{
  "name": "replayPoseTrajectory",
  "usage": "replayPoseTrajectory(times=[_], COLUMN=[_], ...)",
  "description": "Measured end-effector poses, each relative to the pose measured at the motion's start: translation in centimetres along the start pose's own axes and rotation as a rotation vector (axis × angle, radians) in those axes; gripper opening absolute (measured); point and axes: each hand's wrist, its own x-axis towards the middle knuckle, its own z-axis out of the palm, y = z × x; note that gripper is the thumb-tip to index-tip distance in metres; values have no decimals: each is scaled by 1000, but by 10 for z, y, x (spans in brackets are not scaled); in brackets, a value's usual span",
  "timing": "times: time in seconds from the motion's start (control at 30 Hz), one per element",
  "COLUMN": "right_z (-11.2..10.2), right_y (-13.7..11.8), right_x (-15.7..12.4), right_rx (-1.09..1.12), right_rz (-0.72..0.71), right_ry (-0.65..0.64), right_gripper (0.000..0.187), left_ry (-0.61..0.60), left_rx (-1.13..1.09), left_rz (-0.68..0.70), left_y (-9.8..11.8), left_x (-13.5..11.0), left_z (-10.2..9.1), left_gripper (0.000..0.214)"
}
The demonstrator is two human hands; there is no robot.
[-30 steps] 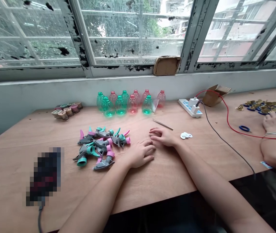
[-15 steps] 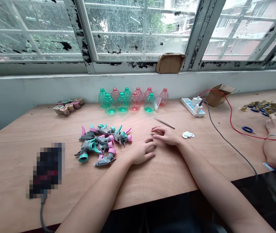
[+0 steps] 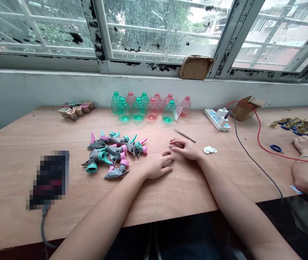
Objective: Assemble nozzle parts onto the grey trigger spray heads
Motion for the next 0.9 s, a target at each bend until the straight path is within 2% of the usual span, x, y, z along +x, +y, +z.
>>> replayPoseTrajectory(times=[0.3, 0.47, 0.9], right_z=[0, 2, 1], right_y=[3, 5, 2], right_x=[0, -1, -1], right_rx=[-5, 17, -71], right_rz=[12, 28, 13], right_ry=[-1, 18, 6], right_gripper=[27, 18, 27], left_ry=[-2, -17, -12], left_rx=[-19, -7, 72], left_rz=[-13, -13, -33], left_y=[0, -1, -1], left_x=[0, 1, 3], left_z=[0, 0, 2], left_gripper=[34, 35, 39])
